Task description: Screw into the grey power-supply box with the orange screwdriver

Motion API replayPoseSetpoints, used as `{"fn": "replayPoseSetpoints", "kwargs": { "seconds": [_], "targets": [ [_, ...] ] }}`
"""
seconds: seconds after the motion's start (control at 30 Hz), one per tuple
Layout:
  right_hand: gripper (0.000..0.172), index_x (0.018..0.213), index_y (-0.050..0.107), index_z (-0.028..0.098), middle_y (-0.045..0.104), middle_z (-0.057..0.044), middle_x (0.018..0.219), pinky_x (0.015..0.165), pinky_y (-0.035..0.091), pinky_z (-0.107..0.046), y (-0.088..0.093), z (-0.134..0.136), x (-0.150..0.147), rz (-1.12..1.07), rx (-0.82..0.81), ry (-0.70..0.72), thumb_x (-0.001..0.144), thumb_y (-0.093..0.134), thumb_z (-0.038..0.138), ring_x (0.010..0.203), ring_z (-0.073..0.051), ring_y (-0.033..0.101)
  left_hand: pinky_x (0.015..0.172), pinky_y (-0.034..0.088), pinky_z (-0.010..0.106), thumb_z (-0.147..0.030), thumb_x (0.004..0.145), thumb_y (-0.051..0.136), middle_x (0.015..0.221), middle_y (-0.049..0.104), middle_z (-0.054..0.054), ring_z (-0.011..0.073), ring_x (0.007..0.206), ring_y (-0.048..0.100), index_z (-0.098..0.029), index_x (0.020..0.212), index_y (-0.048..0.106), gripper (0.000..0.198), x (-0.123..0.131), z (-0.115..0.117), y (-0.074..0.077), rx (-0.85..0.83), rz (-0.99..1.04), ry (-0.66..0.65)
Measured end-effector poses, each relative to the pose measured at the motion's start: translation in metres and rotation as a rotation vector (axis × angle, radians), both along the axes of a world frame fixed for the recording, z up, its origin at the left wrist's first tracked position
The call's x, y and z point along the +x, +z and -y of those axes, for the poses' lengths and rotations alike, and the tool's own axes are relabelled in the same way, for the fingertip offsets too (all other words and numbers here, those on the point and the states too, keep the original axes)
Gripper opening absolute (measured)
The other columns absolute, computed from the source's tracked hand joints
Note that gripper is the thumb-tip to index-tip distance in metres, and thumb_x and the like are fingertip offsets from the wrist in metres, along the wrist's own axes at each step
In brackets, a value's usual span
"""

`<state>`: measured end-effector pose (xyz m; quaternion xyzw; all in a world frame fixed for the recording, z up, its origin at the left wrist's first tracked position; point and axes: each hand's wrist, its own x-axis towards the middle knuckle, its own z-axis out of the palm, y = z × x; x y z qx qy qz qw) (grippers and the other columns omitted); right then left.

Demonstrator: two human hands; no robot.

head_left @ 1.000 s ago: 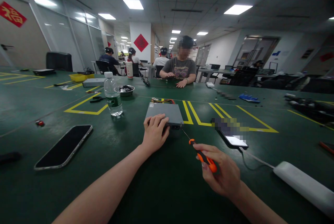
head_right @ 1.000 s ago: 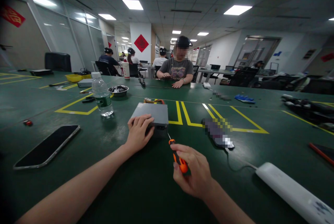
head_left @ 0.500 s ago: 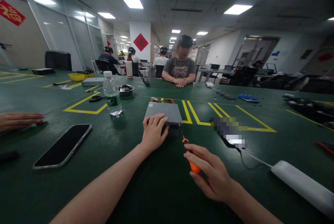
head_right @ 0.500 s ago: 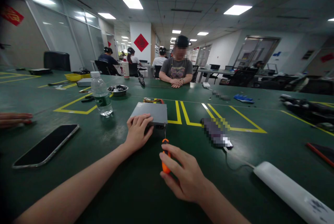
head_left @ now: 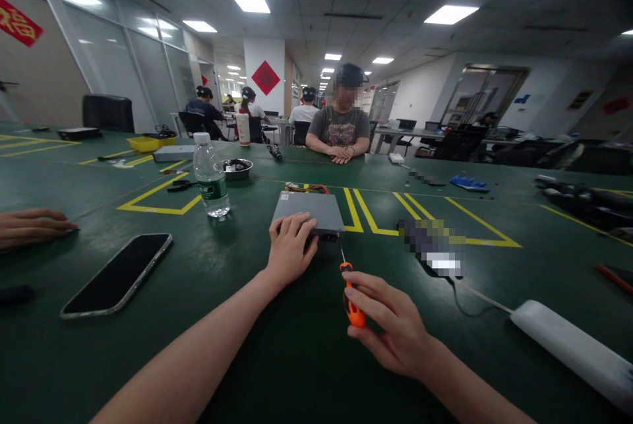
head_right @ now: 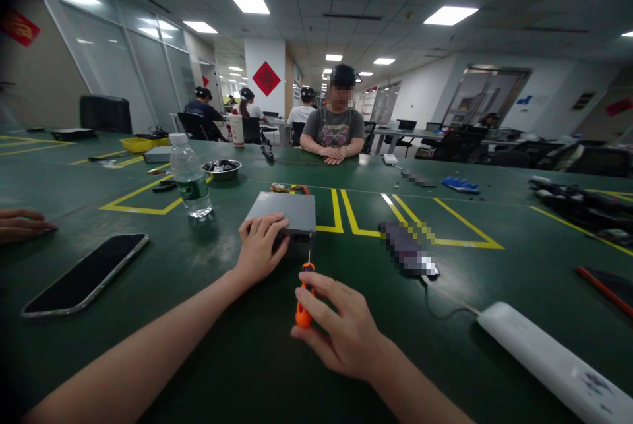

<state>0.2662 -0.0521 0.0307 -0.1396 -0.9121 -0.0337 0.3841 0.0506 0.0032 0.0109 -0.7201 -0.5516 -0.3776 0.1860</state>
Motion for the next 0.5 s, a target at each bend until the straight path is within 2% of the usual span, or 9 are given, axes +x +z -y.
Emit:
{"fn": "replayPoseSetpoints", "kwargs": {
  "seconds": [0.17,0.27,0.4,0.5],
  "targets": [
    [0.034,0.116,0.037,0.018,0.054,-0.016,0.118,0.082,0.051,-0.037,-0.0047,-0.0002,-0.0019,-0.087,-0.093,0.025,0.087,0.053,0.027,0.107,-0.023,0.056,0.097,0.024,0.042,-0.029,0.084,0.048,0.121,0.057,0.005,0.0215,0.117,0.044,-0.026,0.110,0.053,0.027,0.0001,0.0001,0.0002,0.004,0.002,0.009],
    [0.039,0.123,0.034,0.015,0.051,-0.018,0.121,0.084,0.050,-0.040,-0.0033,0.0009,-0.0006,-0.044,-0.136,0.054,0.089,0.048,0.029,0.112,-0.026,0.052,0.097,0.024,0.042,-0.029,0.084,0.047,0.121,0.057,0.005,0.0219,0.117,0.044,-0.026,0.110,0.053,0.027,-0.0001,-0.0001,-0.0002,0.005,0.002,0.003],
    [0.038,0.126,0.039,0.014,0.047,-0.018,0.122,0.080,0.051,-0.039,0.0007,0.0026,-0.0025,0.061,-0.074,0.023,0.090,0.041,0.026,0.107,-0.026,0.054,0.097,0.024,0.041,-0.029,0.084,0.047,0.121,0.056,0.004,0.0210,0.116,0.044,-0.026,0.111,0.053,0.027,0.0000,-0.0003,-0.0007,0.004,0.002,0.011],
    [0.033,0.118,0.042,0.015,0.048,-0.018,0.118,0.071,0.053,-0.034,-0.0006,0.0022,-0.0055,-0.020,-0.040,0.029,0.088,0.047,0.025,0.098,-0.024,0.059,0.098,0.023,0.041,-0.029,0.085,0.047,0.121,0.056,0.004,0.0208,0.116,0.044,-0.026,0.111,0.052,0.027,0.0002,-0.0006,-0.0008,0.001,-0.001,0.010]
  ]
}}
